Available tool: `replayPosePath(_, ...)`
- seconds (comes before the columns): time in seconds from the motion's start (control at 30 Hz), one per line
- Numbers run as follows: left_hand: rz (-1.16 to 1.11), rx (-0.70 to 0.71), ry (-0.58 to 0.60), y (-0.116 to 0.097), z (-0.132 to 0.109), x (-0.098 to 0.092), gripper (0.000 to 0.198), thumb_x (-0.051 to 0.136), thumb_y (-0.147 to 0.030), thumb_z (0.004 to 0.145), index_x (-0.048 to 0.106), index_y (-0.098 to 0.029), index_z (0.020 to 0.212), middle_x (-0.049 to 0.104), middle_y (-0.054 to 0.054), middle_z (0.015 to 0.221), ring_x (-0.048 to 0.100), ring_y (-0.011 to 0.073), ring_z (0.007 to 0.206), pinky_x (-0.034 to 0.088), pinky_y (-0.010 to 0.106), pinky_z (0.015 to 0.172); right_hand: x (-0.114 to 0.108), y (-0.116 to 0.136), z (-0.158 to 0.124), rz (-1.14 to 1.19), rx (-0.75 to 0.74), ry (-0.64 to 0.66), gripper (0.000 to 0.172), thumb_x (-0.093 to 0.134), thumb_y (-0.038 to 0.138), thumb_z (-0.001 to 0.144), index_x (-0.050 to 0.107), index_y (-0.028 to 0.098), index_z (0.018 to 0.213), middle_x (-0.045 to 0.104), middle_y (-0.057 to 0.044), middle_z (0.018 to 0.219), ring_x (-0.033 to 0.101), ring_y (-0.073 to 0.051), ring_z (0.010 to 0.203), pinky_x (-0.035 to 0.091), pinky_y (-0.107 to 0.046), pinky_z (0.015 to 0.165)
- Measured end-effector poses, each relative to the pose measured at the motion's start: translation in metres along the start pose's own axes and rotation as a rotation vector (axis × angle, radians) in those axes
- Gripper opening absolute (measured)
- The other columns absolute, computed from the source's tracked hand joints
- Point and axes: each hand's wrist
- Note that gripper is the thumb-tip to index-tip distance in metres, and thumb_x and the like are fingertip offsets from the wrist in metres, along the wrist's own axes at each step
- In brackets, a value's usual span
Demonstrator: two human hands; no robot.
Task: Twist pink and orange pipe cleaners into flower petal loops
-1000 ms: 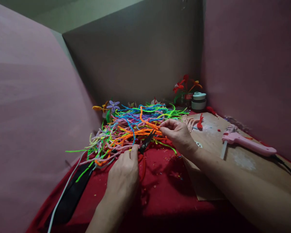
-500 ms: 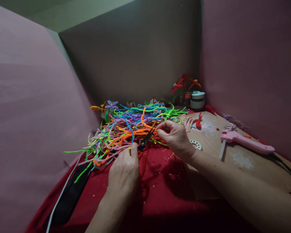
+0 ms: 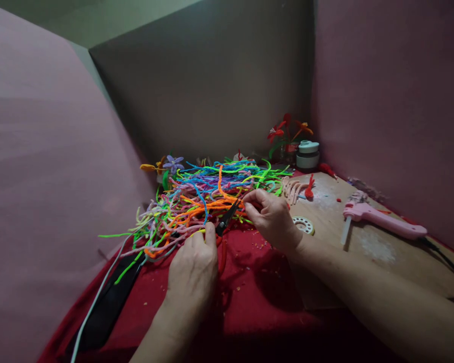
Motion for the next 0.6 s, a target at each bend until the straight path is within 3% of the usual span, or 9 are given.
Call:
replayPosePath(0.2, -0.06, 0.026, 0.003, 0.005, -0.002, 0.002, 0.049, 0.035, -0.004, 0.084, 0.041, -0.008, 0.132, 0.063, 0.015, 0.105, 0.061, 0.0227, 0.098, 0.05, 0.031, 0.081, -0.001, -0.003, 0.0, -0.03, -0.067, 0.026, 0.011, 0.048, 0.013, 0.078, 0.057, 0.019, 0.077, 0.064, -0.005, 0.071, 0.06, -0.016, 0.068, 0.044, -0.027, 0.066)
replayPosePath(0.43, -0.171, 0.043, 0.054, 0.011, 0.001, 0.002, 0.047, 0.035, -0.003, 0.082, 0.043, -0.013, 0.127, 0.063, 0.013, 0.109, 0.061, 0.0197, 0.1, 0.05, 0.025, 0.076, -0.001, -0.003, 0.0, -0.009, -0.056, 0.054, 0.011, 0.047, 0.014, 0.078, 0.057, 0.02, 0.076, 0.064, -0.005, 0.072, 0.06, -0.016, 0.068, 0.043, -0.028, 0.066)
replayPosePath(0.6, -0.45, 0.018, 0.05, 0.013, 0.006, 0.02, 0.042, 0.034, -0.011, 0.085, 0.04, -0.014, 0.127, 0.069, 0.008, 0.087, 0.067, 0.0174, 0.071, 0.049, 0.023, 0.06, 0.0, -0.002, 0.001, 0.132, 0.072, 0.06, 0.01, 0.049, 0.016, 0.077, 0.058, 0.019, 0.074, 0.061, -0.003, 0.068, 0.056, -0.014, 0.063, 0.041, -0.026, 0.061)
Point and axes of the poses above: each hand's wrist, its own z-axis towards the middle knuckle, its own x-axis out of the palm, y = z × x
